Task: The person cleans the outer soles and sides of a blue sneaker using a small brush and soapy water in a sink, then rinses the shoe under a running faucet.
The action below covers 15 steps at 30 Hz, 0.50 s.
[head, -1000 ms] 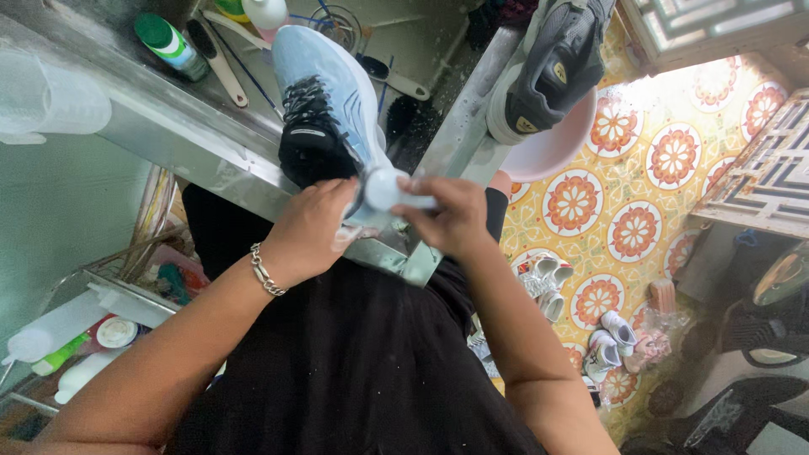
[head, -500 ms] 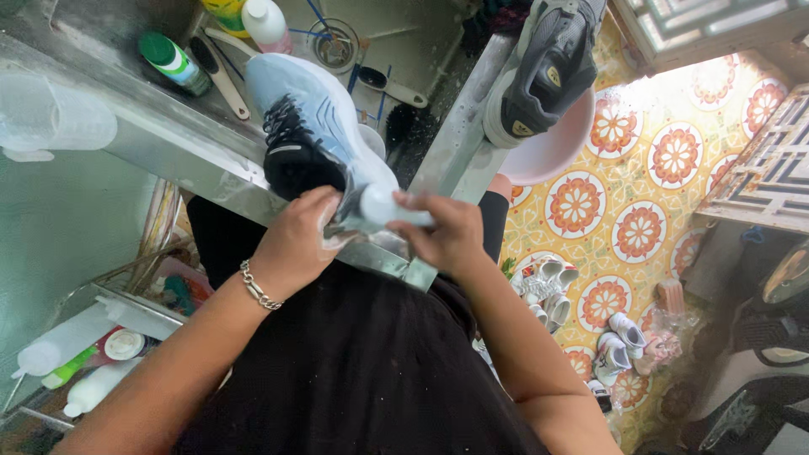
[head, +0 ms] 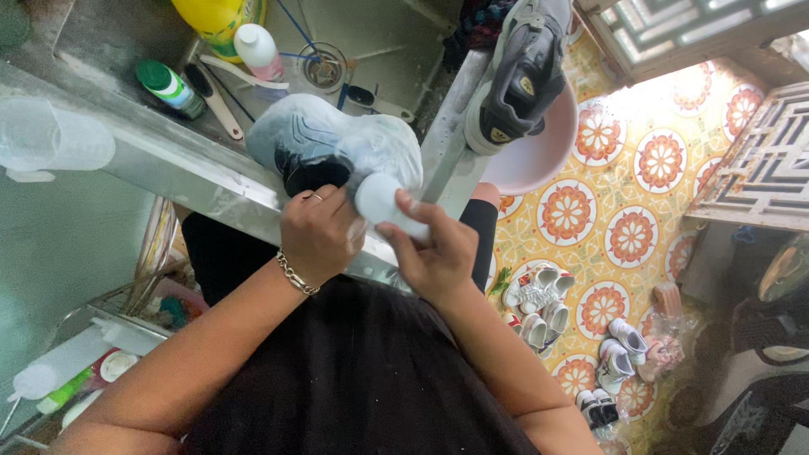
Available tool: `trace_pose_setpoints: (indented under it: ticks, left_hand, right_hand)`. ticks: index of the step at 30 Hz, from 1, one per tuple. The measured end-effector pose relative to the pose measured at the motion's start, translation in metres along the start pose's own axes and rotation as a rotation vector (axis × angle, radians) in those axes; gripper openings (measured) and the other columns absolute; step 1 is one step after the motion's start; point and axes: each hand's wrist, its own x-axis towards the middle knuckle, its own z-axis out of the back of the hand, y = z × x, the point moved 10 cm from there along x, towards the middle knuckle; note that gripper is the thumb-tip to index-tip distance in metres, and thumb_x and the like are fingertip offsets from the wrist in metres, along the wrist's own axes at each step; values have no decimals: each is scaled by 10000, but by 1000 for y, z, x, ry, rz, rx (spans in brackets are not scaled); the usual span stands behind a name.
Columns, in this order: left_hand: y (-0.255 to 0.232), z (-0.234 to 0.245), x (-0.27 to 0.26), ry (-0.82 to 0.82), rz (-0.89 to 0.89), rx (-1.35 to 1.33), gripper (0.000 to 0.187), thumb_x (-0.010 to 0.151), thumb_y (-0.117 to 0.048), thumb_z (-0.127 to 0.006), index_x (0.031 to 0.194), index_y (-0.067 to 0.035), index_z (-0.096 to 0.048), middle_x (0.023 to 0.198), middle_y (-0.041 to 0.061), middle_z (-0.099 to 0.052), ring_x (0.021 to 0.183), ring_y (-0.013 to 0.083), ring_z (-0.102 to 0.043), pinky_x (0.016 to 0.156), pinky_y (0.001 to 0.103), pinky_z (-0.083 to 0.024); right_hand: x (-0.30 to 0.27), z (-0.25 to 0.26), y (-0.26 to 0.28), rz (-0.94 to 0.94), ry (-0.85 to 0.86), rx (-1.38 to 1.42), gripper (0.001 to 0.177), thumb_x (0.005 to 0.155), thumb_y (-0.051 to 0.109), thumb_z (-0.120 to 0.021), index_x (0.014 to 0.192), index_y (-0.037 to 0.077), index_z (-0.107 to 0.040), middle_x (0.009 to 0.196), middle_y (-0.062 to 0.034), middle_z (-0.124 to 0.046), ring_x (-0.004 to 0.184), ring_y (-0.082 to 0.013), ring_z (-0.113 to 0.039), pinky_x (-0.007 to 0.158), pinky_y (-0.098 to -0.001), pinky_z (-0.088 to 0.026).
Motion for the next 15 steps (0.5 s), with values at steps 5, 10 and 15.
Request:
trace_pose_setpoints:
  ticks: [5,10,15]
  left_hand:
    - [-9,10,31,-103,63,-129,174,861,-157,-763,861,-49,-626,880,99,-664,779,292,-668,631,422,-489]
    - [-13,39,55,-140,118,-298,236,889,-198,-783,932,-15,-642,920,144,-677,796,340,-681,677,440,-541]
    - [-8,45,60,-20,216,-277,336,822,-218,-818,935,30,-622,855,177,-663,722,364,-668,618,437,-531]
  right_hand:
    - [16,26,-1,-8,-160,1,337,899,66,-858,1150,-13,-649,1036,-136,-770,679,-74,-598,583,-195,-462]
    - [32,41,18,169,-218,-9,380,895,90,-880,1160,-15,-629,1050,-127,-776,659,-71,-643,577,-183,-475]
    - [28,31,35,218,-149,-133,400,742,45,-888,1053,-56,-658,857,-164,-681,675,-245,-586,628,-329,-441]
